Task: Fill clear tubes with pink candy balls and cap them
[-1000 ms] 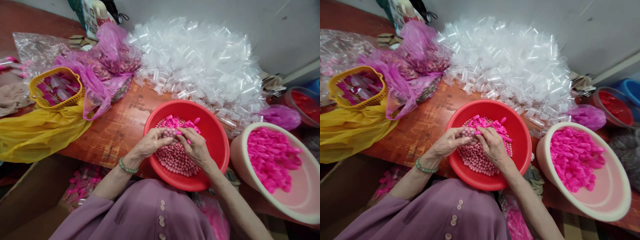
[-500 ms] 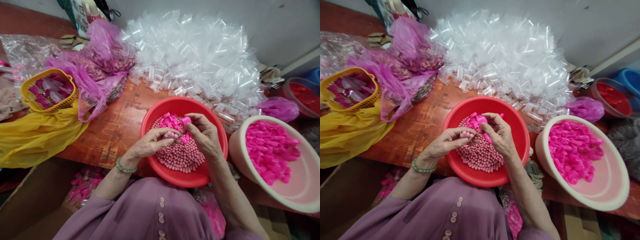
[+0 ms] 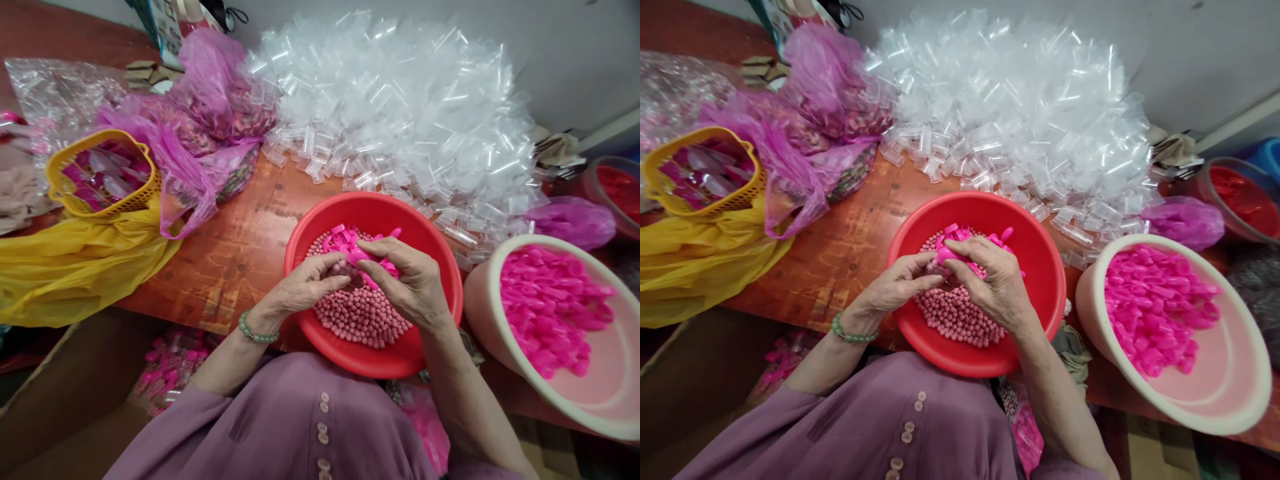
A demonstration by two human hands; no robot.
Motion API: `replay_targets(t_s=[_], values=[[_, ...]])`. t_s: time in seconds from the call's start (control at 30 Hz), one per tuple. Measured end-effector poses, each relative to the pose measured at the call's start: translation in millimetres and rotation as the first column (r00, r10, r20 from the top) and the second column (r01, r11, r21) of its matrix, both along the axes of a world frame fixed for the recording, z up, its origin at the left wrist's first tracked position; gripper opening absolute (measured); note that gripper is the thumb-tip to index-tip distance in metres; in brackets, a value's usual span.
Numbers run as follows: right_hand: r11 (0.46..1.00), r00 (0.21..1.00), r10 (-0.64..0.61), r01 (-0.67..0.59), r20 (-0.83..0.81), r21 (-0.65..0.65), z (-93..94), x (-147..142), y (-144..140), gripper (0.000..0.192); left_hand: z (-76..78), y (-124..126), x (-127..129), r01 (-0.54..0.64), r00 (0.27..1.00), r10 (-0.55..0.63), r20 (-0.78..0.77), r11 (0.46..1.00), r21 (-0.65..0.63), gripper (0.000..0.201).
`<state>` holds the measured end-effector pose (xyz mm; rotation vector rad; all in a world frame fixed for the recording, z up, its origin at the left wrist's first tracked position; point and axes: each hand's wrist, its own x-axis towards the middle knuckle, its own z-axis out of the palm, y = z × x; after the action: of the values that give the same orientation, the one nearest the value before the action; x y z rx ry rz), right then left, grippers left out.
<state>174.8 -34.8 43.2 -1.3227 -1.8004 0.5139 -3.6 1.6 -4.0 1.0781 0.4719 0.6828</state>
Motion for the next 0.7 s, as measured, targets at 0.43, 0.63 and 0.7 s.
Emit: replay_targets(t_s=[0.43,0.63,0.7], values=[[0.998,0.978,0.019,-0.031,0.210,0.055,3.0,-7,-1,0.021,-0.3,2,0,0.059,0.998,-0.059,-0.037,0.998,0.017,0.025],[0.997,0.977,0.012,-0.028,0.215,0.069,-3.0,-9,4,0.018,-4.7,1,0,0.034,0.995,-0.026,-0.100,0.996,0.080,0.024],[0.997,0.981,0.013,-0.027,0.194,0.072,-5.2,-9,5,0.017,-4.1,2,0,0.033,0.991,-0.020,-0.132,0.994,0.103,0.023]])
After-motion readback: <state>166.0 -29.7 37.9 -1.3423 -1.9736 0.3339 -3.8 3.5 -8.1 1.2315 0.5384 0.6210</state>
